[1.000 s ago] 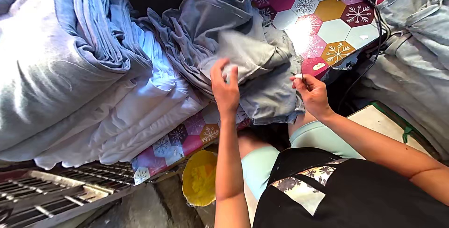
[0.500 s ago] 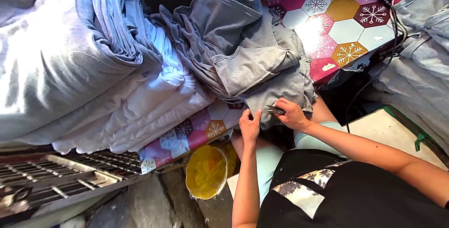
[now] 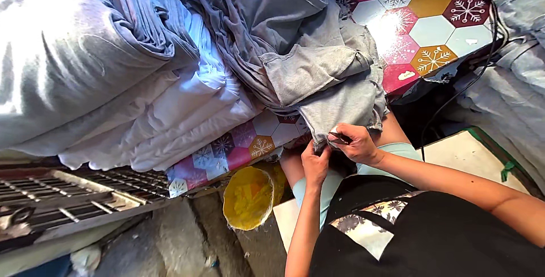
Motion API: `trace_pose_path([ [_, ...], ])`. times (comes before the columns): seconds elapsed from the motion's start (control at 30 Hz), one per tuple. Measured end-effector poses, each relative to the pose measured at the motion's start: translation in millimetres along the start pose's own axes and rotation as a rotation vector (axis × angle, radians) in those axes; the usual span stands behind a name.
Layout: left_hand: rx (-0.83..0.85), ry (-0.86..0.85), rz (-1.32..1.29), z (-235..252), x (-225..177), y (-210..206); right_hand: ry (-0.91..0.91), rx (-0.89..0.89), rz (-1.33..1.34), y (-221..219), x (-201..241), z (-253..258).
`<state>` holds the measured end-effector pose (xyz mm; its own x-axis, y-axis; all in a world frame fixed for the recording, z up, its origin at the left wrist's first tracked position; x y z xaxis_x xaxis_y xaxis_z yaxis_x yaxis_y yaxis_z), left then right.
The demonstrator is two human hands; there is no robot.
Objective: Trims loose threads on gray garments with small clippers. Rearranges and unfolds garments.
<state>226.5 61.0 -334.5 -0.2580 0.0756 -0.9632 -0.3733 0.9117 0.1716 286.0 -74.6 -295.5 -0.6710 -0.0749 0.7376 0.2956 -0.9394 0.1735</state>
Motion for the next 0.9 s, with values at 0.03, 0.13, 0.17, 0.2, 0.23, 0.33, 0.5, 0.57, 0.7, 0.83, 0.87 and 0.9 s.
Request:
trace_pose_path([
  [0.03,-0.041,-0.027,-0.032,-2,-4,0,0.01,0.007,-0.013,1,2,3],
  [0.13,-0.13,-0.06,-0.058,-2,-13,5,0.029,0.107,-0.082,-2,-3,6],
  [0.17,-0.154,-0.067,-0.033,-1,-15,7,0.016,0.146,-0.094,-5,-6,5],
  [0.2,-0.18,-0.084,0.002,0,-17,11,0.001,0.172,-0.096,-6,-9,5],
  [0.23,-0.212,-0.118,0.027,1,-18,16,0.006,0.18,-0.108,-6,-10,7],
  [0.33,-0.33,-0.244,-0.026,-3,-25,37,-0.056,0.163,-0.113,7,-12,16],
  [0.5,-0.041,-0.026,-0.372,21,-27,48,-0.55,0.255,0.548,16,-33,37],
  [0.57,0.087,0.132,-0.399,33,-17,38,-0.834,0.166,0.658,17,-55,31],
  [0.7,0.12,0.233,-0.25,40,-6,25,-0.703,0.261,-0.084,39,-98,24],
  [0.83,0.08,0.148,-0.067,30,-22,21,-0.193,0.202,-0.295,31,-28,56],
  [0.87,0.088,0.122,-0.019,28,-27,19,-0.188,0.255,-0.211,16,-20,58],
  [0.9,0.106,0.105,0.022,26,-32,16,-0.216,0.331,-0.129,0,-17,58],
])
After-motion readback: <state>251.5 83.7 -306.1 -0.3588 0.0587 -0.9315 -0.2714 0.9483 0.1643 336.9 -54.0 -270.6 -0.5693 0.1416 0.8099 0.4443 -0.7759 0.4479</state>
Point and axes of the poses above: each hand's wrist, its own z-axis towards the middle knuckle, its own y-axis out of the back of the hand, x = y × z, the point moved 10 cm from there along z, towards the middle knuckle, and after that the axes turned 11 degrees about y, right-handed, at the moved point
